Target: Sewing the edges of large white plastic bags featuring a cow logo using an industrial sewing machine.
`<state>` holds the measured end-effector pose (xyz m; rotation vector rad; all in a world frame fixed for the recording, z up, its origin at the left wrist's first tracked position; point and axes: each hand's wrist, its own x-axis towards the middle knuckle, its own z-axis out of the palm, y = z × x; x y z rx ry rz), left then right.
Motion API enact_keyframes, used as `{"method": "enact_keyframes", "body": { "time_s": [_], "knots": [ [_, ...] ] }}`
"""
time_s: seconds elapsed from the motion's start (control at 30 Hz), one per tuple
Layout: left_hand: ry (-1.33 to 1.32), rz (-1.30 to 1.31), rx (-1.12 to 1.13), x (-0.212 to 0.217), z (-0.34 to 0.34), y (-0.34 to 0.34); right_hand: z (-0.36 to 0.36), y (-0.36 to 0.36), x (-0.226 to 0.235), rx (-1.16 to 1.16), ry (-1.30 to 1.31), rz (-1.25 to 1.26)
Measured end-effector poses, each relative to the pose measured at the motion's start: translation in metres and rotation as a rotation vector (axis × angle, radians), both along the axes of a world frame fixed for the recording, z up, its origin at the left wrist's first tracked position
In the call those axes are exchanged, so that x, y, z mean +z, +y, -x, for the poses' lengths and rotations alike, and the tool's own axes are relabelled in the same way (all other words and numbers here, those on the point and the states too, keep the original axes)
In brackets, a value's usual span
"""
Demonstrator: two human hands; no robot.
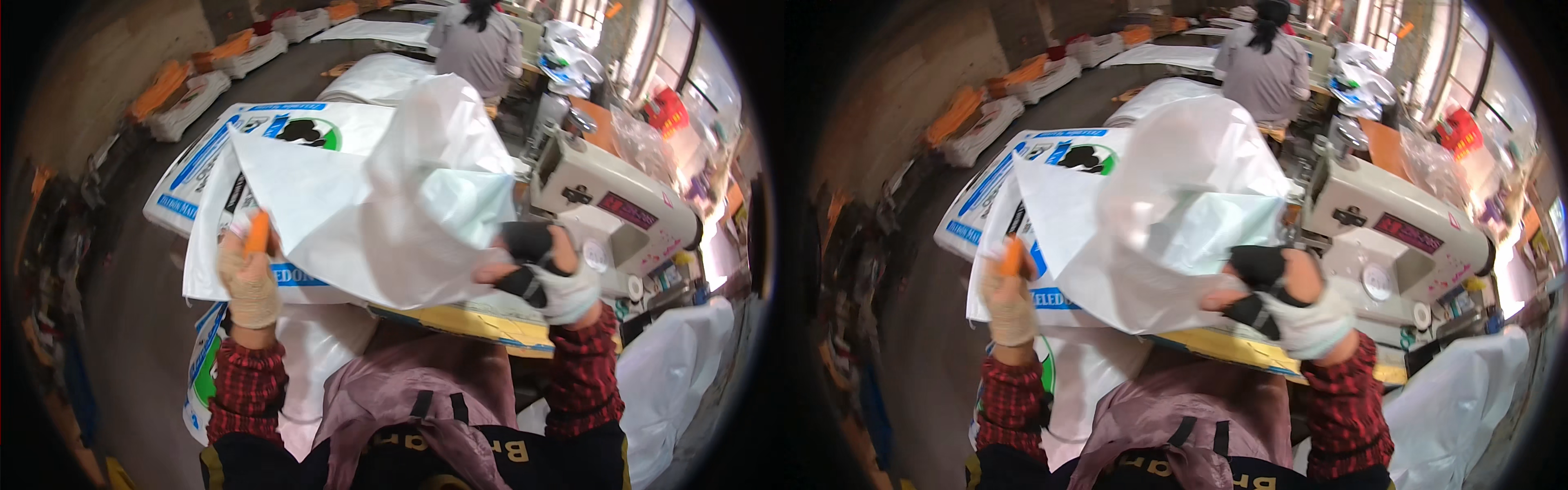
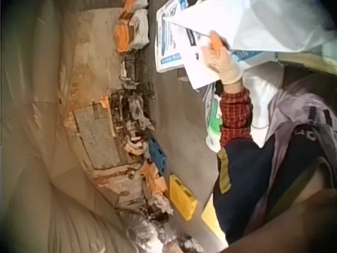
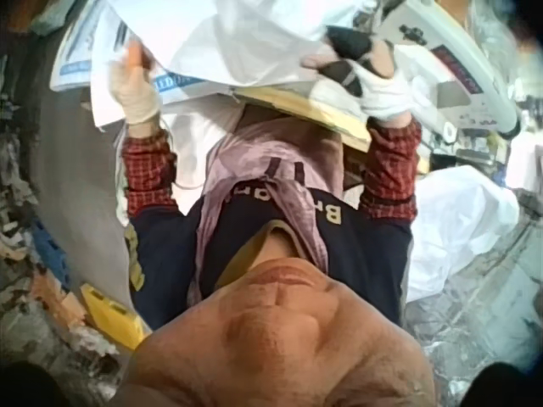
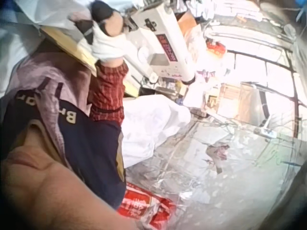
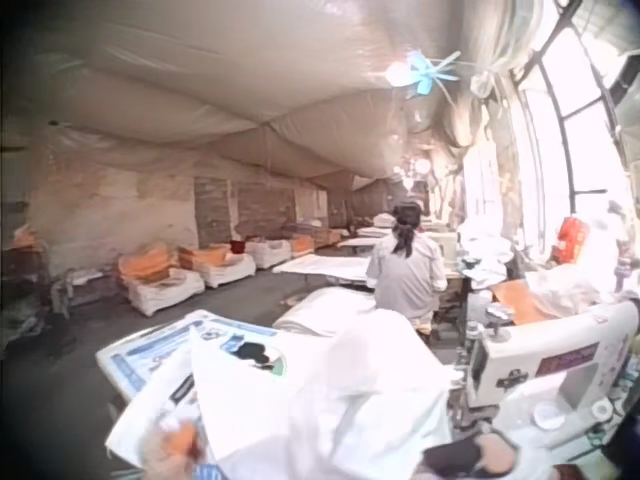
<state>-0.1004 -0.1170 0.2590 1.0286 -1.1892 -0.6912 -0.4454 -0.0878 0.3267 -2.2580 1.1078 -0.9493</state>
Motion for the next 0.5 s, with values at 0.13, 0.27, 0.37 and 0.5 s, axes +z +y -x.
{"method": "enact_keyframes", "body": {
  "time_s": [0.13,0.27,0.37,0.5],
  "knots": [
    [1.046,-0.991,-0.231,-0.188,-0.077,0.028,-0.005,0.022,0.018,-0.3,-0.4,-0.183],
    [1.385,-0.569,-0.057,-0.178,-0.059,0.002,0.026,0.003,0.035,-0.427,-0.531,0.091],
    [1.064,-0.426,0.367,-0.214,-0.11,-0.02,0.051,-0.012,0.055,-0.46,-0.684,0.077],
    [0.254,-0.342,0.519,-0.218,-0.264,0.005,0.045,-0.044,0.077,-0.653,-1.258,-0.111]
  ]
}}
